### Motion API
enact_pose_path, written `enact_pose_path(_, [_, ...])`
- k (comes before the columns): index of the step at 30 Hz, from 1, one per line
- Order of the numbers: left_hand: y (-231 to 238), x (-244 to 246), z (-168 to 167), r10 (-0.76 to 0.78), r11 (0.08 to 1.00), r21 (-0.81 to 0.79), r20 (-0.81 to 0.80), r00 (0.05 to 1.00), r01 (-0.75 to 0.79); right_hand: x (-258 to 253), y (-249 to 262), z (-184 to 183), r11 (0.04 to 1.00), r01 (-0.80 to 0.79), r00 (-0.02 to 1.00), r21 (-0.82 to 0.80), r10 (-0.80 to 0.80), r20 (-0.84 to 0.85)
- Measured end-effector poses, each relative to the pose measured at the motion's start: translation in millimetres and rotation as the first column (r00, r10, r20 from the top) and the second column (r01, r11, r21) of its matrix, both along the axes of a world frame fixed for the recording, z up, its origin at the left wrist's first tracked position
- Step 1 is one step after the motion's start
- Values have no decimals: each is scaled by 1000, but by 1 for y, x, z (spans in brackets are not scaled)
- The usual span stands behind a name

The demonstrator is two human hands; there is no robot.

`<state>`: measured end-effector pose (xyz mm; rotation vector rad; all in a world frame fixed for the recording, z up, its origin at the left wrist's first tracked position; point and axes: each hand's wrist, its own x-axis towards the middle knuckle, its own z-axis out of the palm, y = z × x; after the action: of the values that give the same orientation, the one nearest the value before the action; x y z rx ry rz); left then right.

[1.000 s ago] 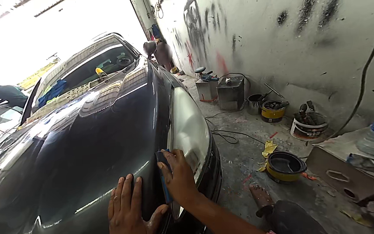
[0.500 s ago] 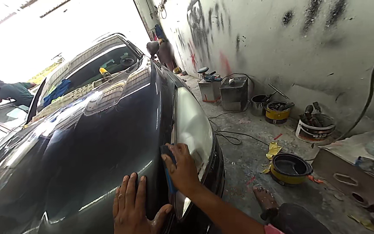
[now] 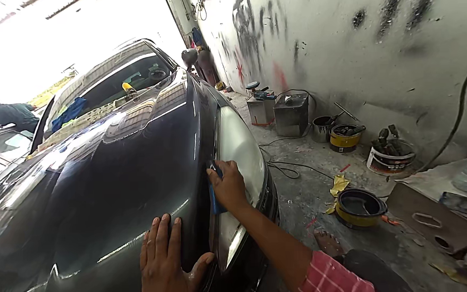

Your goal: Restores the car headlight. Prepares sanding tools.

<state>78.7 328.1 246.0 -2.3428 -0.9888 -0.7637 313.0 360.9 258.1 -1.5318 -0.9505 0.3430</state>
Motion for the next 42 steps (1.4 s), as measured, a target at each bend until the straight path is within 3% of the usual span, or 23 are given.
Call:
enact_pose_path(7, [1,2,0,-4,1000,14,5,1000,4,-32,-39,-19,996,-64,996,-59,67,56])
enact_pose_path(12, [-1,2,0,-2,1000,-4,5,1000,2,-9,-15,-3,1000,-22,999,-3,22,-25])
enact_pose_path(17, [1,1,-1,-4,1000,3,9,1000,4,-41,-36,-25,1000,-23,998,8,23,58])
enact_pose_path(22, [1,0,0,-11,1000,-5,8,1000,11,-6,0,-2,999,12,1000,33,-12,-13])
enact_pose_path(28, [1,0,0,-14,1000,-8,2,1000,14,-34,-28,-20,1000,-15,999,27,14,37])
enact_pose_path(33, [-1,0,0,-8,1000,-13,2,1000,8,1,11,7,1000,31,999,-3,-31,-42])
enact_pose_path(39, [0,0,-1,-14,1000,-11,3,1000,14,-32,-35,-17,999,-51,997,-4,51,56])
enact_pose_path(42, [0,0,0,-18,1000,-9,5,1000,18,-19,-20,-8,999,-38,998,17,37,53])
